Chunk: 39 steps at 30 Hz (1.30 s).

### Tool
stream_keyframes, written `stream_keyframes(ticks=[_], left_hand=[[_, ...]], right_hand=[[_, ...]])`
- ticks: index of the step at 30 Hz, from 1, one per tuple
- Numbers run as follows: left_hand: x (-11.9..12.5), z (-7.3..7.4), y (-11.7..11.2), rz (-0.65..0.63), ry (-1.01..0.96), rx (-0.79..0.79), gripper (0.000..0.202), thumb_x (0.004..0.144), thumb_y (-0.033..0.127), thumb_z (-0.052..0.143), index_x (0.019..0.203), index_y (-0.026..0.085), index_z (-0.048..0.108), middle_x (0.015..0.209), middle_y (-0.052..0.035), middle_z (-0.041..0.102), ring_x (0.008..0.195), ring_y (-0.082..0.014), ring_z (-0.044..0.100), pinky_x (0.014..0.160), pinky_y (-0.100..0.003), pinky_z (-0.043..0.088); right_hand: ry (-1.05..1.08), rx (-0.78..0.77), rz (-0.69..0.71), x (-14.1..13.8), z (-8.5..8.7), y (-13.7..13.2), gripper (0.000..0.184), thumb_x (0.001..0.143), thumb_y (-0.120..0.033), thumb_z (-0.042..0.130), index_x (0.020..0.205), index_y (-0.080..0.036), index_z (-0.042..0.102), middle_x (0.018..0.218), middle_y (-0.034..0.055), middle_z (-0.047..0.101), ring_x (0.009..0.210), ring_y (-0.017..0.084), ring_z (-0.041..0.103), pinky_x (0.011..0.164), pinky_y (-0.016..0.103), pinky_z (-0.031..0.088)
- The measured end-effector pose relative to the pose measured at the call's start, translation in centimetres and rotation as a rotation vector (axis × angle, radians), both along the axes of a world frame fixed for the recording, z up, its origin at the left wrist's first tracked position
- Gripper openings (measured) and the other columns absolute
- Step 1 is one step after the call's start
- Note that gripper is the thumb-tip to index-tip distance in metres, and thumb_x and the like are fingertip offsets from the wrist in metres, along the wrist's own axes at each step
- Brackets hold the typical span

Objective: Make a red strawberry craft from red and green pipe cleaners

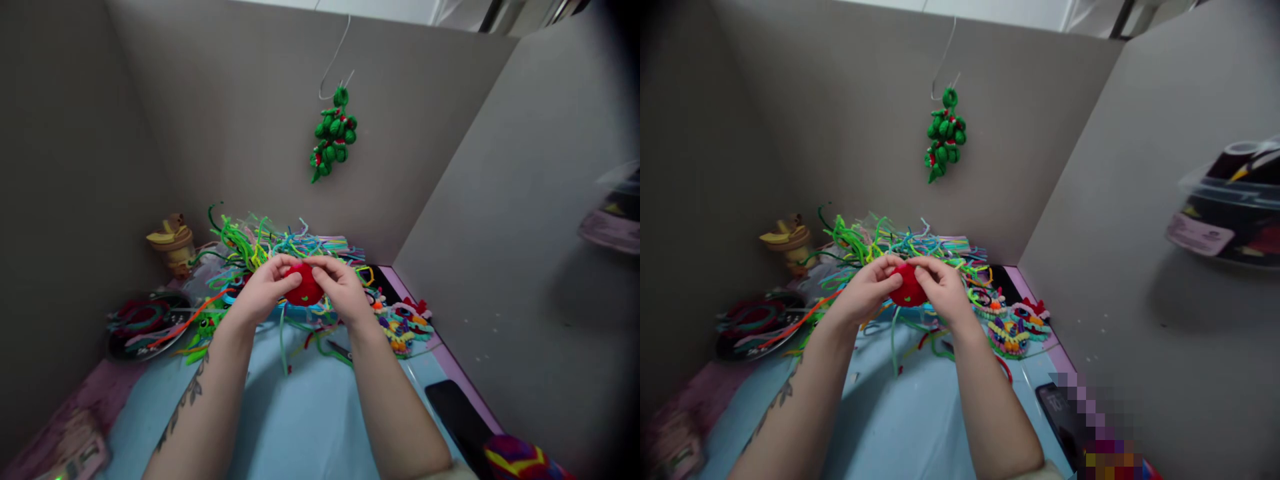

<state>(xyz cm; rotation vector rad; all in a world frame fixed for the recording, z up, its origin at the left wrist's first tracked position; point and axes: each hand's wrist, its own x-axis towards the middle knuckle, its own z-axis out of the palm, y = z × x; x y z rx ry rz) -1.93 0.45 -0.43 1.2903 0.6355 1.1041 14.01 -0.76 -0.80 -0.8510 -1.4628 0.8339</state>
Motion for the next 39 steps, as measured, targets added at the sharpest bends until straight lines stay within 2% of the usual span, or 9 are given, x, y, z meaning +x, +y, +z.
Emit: stream_keyframes(ticks=[3,6,12,17,20,24,31,36,39], left_hand=[[-0.2,0.1,-0.1,0.022,0.023,0.022,0.036,0.067,0.029,0.073,0.094,0.018,0.052,0.069,0.0035,0.059,0.057,-0.0086,0.056,0.055,-0.019,0.044],[-0.3,0.1,-0.1,0.031,0.044,0.021,0.037,0.067,0.03,0.073,0.095,0.019,0.051,0.068,0.0047,0.059,0.055,-0.0084,0.056,0.054,-0.019,0.043],[-0.1,-0.1,0.3,0.036,-0.07,-0.068,0.041,0.068,0.035,0.073,0.099,0.018,0.051,0.072,0.0016,0.062,0.055,-0.0091,0.057,0.053,-0.02,0.044],[0.1,-0.5,0.7,0.121,-0.063,0.028,0.035,0.067,0.03,0.075,0.097,0.016,0.062,0.084,-0.003,0.066,0.071,-0.0123,0.061,0.065,-0.022,0.047],[0.6,-0.8,0.8,0.214,-0.115,0.015,0.034,0.066,0.029,0.075,0.096,0.017,0.065,0.085,-0.0025,0.067,0.071,-0.0118,0.06,0.064,-0.021,0.047],[1.3,-1.1,0.9,0.292,-0.192,-0.024,0.038,0.065,0.03,0.076,0.1,0.018,0.067,0.09,-0.0041,0.068,0.073,-0.0118,0.061,0.065,-0.022,0.047],[1.5,-1.5,1.2,0.276,-0.156,-0.039,0.039,0.064,0.031,0.077,0.099,0.015,0.069,0.092,-0.0064,0.07,0.074,-0.0134,0.062,0.07,-0.025,0.048],[1.2,-1.1,1.0,0.276,-0.123,-0.056,0.037,0.062,0.03,0.078,0.094,0.014,0.07,0.083,-0.0051,0.07,0.067,-0.0125,0.061,0.065,-0.024,0.049],[0.9,-0.8,0.9,0.213,-0.158,-0.088,0.038,0.064,0.031,0.077,0.097,0.014,0.069,0.085,-0.0053,0.07,0.068,-0.0125,0.061,0.066,-0.024,0.049]], right_hand=[[-0.03,-0.024,0.018,-0.1,0.1,-0.1,0.017,0.079,-0.027,0.058,0.088,-0.022,0.072,0.088,0.0019,0.07,0.081,0.016,0.063,0.074,0.03,0.049],[-0.021,-0.05,0.044,0.1,-0.1,0.0,0.017,0.078,-0.028,0.06,0.088,-0.022,0.072,0.089,0.0021,0.071,0.083,0.016,0.063,0.076,0.03,0.049],[0.216,-0.188,0.135,0.3,-0.6,0.9,0.029,0.073,-0.037,0.066,0.097,-0.021,0.067,0.083,0.0016,0.069,0.069,0.014,0.061,0.063,0.025,0.049],[0.46,-0.308,0.126,0.1,-0.6,1.0,0.035,0.063,-0.035,0.077,0.09,-0.022,0.06,0.066,-0.0032,0.065,0.057,0.012,0.059,0.055,0.022,0.046],[0.578,-0.29,0.096,-0.5,-0.7,1.1,0.034,0.063,-0.036,0.076,0.088,-0.022,0.058,0.068,-0.0033,0.065,0.058,0.013,0.06,0.055,0.022,0.046],[0.601,-0.227,0.046,-1.5,-1.0,1.2,0.032,0.065,-0.033,0.075,0.092,-0.022,0.06,0.079,-0.0013,0.067,0.07,0.015,0.062,0.066,0.026,0.049],[0.637,-0.149,-0.036,-2.0,-1.4,1.4,0.027,0.066,-0.029,0.074,0.089,-0.019,0.064,0.085,0.0009,0.067,0.077,0.014,0.06,0.074,0.027,0.048],[0.658,-0.158,-0.044,-1.9,-1.3,1.4,0.026,0.065,-0.028,0.075,0.087,-0.019,0.065,0.084,0.0008,0.066,0.076,0.013,0.06,0.073,0.026,0.047],[0.667,-0.165,-0.034,-2.0,-1.2,1.4,0.026,0.064,-0.028,0.075,0.086,-0.018,0.065,0.084,0.0012,0.066,0.077,0.013,0.06,0.073,0.026,0.048]])
